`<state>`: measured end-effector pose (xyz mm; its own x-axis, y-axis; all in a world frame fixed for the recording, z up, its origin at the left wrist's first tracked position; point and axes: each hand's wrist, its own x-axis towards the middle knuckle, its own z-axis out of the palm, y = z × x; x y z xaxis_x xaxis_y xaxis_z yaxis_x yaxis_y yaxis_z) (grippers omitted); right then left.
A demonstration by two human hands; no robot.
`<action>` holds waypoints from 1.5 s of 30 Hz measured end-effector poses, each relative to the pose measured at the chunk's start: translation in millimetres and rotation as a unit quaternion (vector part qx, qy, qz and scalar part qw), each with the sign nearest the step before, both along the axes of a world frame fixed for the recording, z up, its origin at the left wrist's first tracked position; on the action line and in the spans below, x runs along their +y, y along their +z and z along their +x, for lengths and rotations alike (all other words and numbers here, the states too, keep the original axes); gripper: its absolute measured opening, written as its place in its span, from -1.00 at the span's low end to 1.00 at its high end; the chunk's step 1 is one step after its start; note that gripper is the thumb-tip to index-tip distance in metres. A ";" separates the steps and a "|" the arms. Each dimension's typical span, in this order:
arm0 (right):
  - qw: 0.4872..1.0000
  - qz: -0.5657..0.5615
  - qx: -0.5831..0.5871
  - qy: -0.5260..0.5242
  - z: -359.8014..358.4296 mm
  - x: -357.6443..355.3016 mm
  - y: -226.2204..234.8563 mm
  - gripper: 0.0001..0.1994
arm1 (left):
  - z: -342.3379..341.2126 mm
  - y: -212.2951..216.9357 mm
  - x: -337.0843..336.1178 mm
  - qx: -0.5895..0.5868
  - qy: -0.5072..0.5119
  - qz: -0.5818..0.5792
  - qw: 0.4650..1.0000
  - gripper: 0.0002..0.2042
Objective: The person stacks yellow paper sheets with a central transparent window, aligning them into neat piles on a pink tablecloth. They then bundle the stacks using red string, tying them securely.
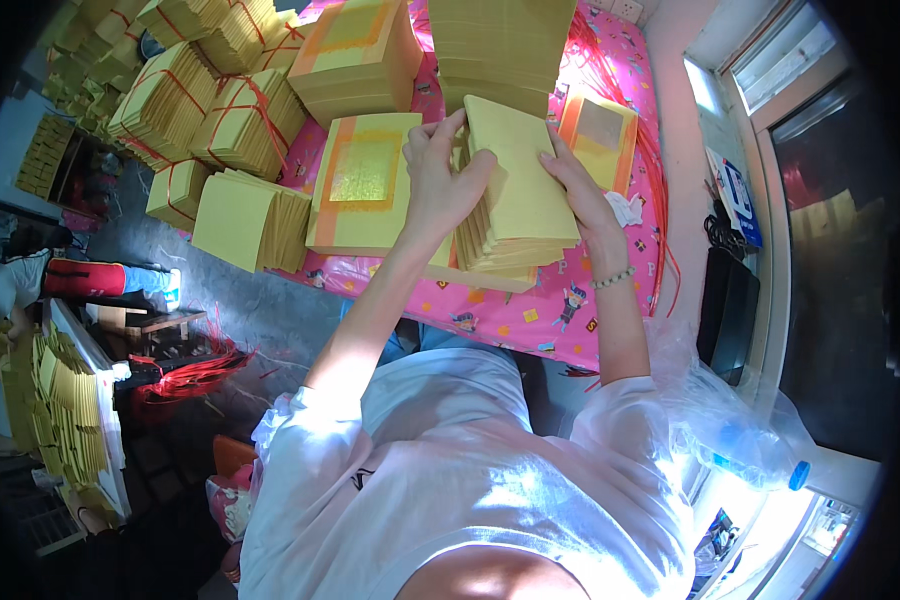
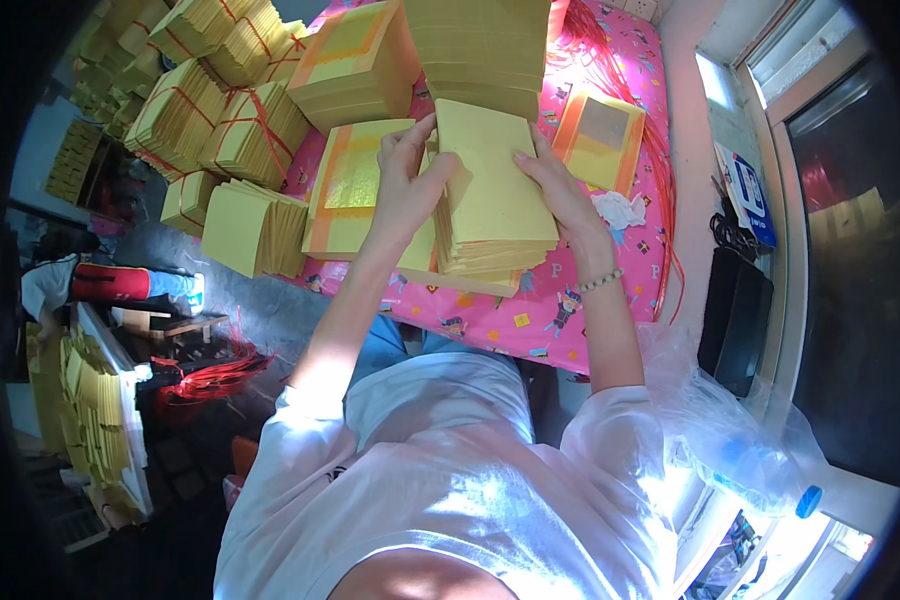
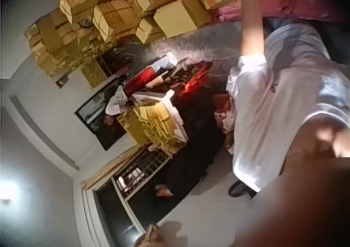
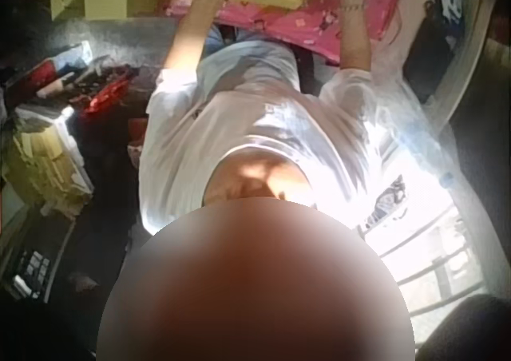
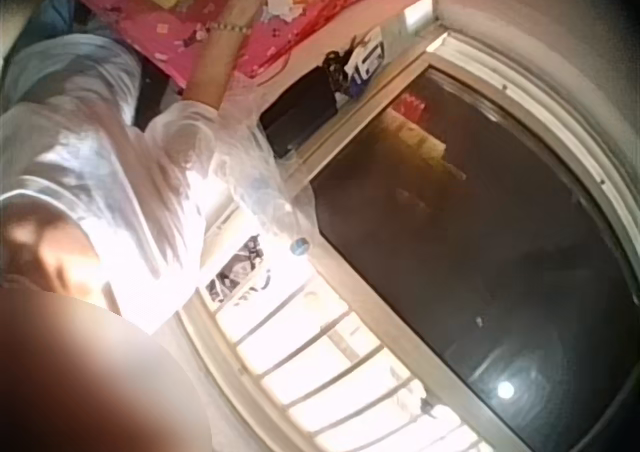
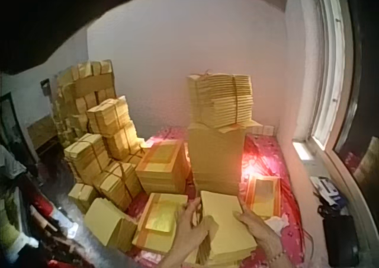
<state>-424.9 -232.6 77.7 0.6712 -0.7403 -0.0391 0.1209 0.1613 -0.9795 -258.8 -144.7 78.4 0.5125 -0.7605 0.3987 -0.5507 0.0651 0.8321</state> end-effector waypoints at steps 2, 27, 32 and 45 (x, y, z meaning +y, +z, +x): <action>1.000 0.004 0.006 0.003 1.3 2.1 2.8 -0.29 | 8.6 13.5 0.1 0.042 -0.047 0.058 0.996 -0.47; 0.995 -0.078 0.048 -0.029 4.1 3.9 -1.9 -0.31 | 6.7 34.7 2.1 0.096 -0.186 0.121 0.970 -0.54; 0.997 -0.065 0.024 -0.024 4.2 -0.5 -8.1 -0.27 | 5.6 25.8 4.4 0.100 -0.139 0.080 0.982 -0.49; 1.000 -0.010 -0.020 -0.021 -7.2 10.3 -1.2 -0.26 | -5.9 -15.1 11.5 0.143 -0.112 -0.042 0.982 -0.41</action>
